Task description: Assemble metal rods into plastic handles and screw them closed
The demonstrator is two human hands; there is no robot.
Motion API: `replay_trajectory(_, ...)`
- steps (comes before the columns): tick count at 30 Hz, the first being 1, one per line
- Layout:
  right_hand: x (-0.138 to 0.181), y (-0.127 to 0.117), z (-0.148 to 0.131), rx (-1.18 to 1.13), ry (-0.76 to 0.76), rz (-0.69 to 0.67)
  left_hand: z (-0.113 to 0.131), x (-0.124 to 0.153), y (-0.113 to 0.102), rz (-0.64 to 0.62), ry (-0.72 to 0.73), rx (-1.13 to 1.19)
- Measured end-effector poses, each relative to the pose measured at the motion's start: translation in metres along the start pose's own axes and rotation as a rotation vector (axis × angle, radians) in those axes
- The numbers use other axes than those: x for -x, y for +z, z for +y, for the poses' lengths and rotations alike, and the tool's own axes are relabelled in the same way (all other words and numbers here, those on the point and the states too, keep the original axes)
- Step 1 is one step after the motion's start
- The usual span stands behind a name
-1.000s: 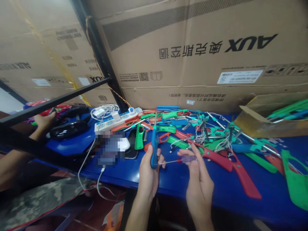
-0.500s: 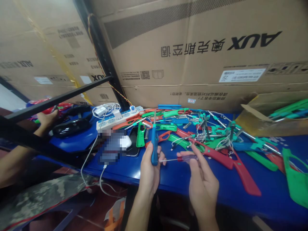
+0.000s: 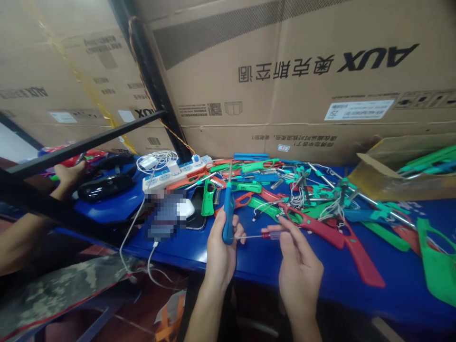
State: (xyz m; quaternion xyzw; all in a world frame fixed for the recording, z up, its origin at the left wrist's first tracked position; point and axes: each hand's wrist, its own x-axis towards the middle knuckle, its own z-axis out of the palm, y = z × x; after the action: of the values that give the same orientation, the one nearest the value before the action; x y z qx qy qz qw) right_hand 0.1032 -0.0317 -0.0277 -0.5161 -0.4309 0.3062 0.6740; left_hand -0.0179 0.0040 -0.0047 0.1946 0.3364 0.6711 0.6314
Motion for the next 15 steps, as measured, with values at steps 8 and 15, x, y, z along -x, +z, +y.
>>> replay_trajectory(8, 0.0006, -0.0013, 0.0016, -0.021, 0.003, 0.004, 0.0027, 0.0014, 0.0006, -0.011, -0.014, 0.037)
replay_trajectory(15, 0.0009, -0.0003, -0.0007, -0.086, 0.027, -0.077, 0.0033, 0.0014, 0.0013, 0.006, -0.004, 0.026)
